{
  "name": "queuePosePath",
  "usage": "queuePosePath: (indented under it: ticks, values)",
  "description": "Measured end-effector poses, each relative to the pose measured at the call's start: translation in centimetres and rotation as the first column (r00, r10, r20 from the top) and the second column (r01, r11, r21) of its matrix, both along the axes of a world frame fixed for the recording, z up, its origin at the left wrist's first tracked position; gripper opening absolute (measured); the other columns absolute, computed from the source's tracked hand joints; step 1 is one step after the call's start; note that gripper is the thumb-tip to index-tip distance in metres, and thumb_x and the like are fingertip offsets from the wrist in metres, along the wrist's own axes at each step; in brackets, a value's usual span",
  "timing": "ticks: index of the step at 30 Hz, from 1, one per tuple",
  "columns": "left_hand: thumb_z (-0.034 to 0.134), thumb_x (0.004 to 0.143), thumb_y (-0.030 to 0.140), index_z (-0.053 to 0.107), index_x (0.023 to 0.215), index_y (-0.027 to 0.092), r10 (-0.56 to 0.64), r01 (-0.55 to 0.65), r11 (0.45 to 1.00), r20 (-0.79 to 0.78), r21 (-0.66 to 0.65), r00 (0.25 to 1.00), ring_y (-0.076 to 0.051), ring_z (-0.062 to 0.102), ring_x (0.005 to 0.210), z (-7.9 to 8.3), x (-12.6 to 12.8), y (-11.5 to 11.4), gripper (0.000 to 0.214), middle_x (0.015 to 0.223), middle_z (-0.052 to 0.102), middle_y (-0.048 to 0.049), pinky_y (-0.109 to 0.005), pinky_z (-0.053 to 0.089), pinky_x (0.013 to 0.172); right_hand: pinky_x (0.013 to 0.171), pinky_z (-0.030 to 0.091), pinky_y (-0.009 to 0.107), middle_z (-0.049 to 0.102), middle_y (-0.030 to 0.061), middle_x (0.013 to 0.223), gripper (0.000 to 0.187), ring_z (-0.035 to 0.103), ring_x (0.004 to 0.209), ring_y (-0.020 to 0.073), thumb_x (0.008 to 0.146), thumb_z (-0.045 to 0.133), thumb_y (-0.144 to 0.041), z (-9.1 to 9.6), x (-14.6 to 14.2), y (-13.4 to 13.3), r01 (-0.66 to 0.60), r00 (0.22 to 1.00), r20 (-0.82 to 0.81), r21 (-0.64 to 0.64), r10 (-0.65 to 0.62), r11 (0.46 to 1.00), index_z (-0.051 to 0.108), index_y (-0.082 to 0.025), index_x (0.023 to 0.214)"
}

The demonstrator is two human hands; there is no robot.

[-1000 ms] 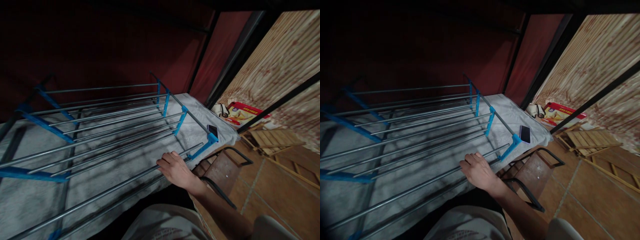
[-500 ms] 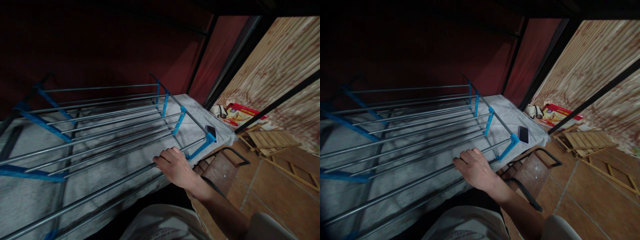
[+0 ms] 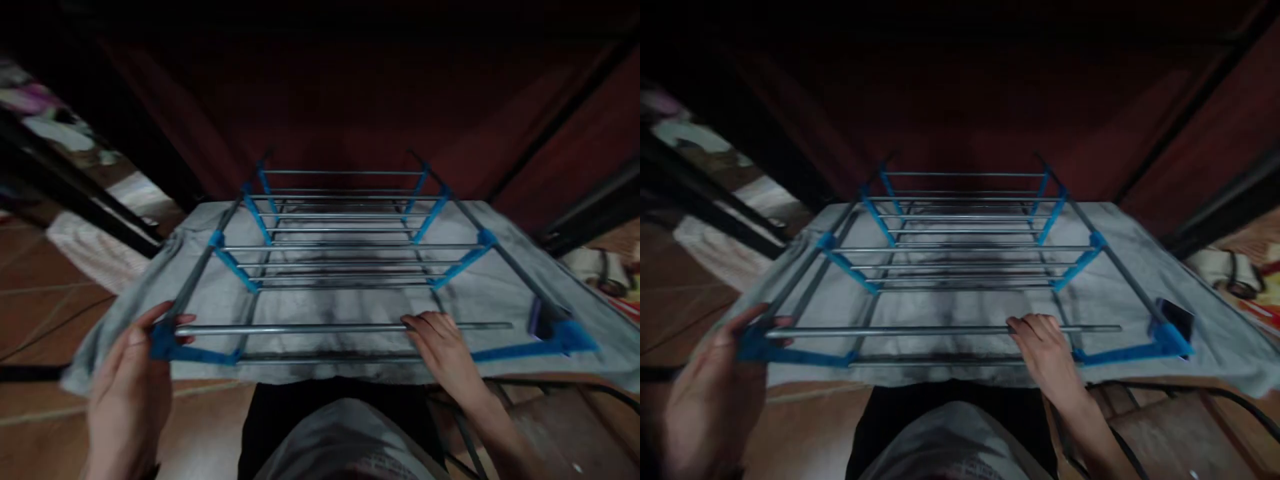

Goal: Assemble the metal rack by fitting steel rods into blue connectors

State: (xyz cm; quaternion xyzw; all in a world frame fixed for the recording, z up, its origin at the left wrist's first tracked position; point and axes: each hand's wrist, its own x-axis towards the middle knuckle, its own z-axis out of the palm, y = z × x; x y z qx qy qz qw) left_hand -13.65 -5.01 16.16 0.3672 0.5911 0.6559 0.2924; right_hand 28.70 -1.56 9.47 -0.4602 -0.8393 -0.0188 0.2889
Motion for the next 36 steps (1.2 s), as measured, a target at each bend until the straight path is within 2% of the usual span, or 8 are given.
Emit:
queuePosePath:
  ticks: [2, 4, 13, 18, 24, 36]
  values:
    - [0.058, 0.091, 0.050, 0.068, 0.119, 0.017, 0.019, -0.022, 0.999, 0.131, 0.027, 0.991, -0.017, 0.065, 0.080, -0.4, -1.0, 0.1, 0.044, 0.094, 0.072, -0.0074, -0.028, 0.055, 0.076, 0.084, 0.039, 0.036, 0.064, 0.0060, 0.100, 0.023, 0.055, 0.090, 0.0195, 0.103, 0.049, -0.023, -0.5, -0.5, -0.5, -0.051, 0.999, 0.014, -0.021, 0.052, 0.998, 0.061, -0.018, 0.121]
    - [0.059, 0.091, 0.047, 0.067, 0.120, 0.014, 0.016, -0.022, 0.999, 0.172, 0.032, 0.985, -0.016, 0.065, 0.077, -0.6, -1.6, 0.2, 0.044, 0.091, 0.072, -0.0086, -0.026, 0.054, 0.074, 0.083, 0.039, 0.036, 0.063, 0.0059, 0.100, 0.026, 0.055, 0.089, 0.0196, 0.103, 0.048, -0.023, -0.8, -0.9, -0.9, -0.075, 0.997, 0.029, -0.038, 0.077, 0.996, 0.059, -0.019, 0.126]
    - [0.065, 0.088, 0.043, 0.071, 0.116, 0.016, 0.028, -0.032, 0.999, 0.171, 0.022, 0.985, -0.012, 0.060, 0.069, -0.5, -1.6, 0.2, 0.040, 0.080, 0.069, -0.0051, -0.020, 0.050, 0.066, 0.084, 0.040, 0.036, 0.062, 0.0065, 0.099, 0.033, 0.056, 0.089, 0.0209, 0.103, 0.047, -0.028, -0.5, -0.9, -1.6, -0.030, 0.996, 0.083, 0.020, 0.028, 0.999, 0.056, -0.021, 0.134]
    - [0.065, 0.088, 0.042, 0.069, 0.117, 0.015, 0.026, -0.030, 0.999, 0.168, 0.023, 0.986, -0.013, 0.061, 0.071, -0.4, -1.6, 0.3, 0.040, 0.079, 0.067, -0.0048, -0.021, 0.049, 0.066, 0.084, 0.040, 0.035, 0.063, 0.0060, 0.099, 0.037, 0.057, 0.088, 0.0200, 0.102, 0.048, -0.026, 0.0, -0.7, -2.5, -0.039, 0.996, 0.086, 0.051, 0.035, 0.998, 0.054, -0.022, 0.138]
    - [0.066, 0.088, 0.042, 0.068, 0.118, 0.015, 0.022, -0.026, 1.000, 0.172, 0.018, 0.985, -0.013, 0.061, 0.069, -0.2, -1.4, 0.2, 0.041, 0.078, 0.067, -0.0041, -0.023, 0.048, 0.067, 0.082, 0.039, 0.037, 0.064, 0.0063, 0.098, 0.042, 0.057, 0.086, 0.0214, 0.102, 0.047, -0.027, -0.7, -0.6, -3.1, -0.016, 0.997, 0.071, 0.050, 0.012, 0.999, 0.050, -0.026, 0.144]
    - [0.061, 0.092, 0.041, 0.066, 0.120, 0.014, 0.007, -0.012, 0.999, 0.138, 0.036, 0.990, -0.012, 0.058, 0.068, -0.4, -1.4, 0.2, 0.040, 0.074, 0.065, -0.0029, -0.022, 0.045, 0.066, 0.088, 0.042, 0.038, 0.064, 0.0068, 0.100, 0.040, 0.059, 0.092, 0.0219, 0.104, 0.044, -0.035, -2.1, -1.2, -1.9, -0.035, 0.999, 0.031, -0.101, 0.038, 0.994, 0.053, -0.024, 0.141]
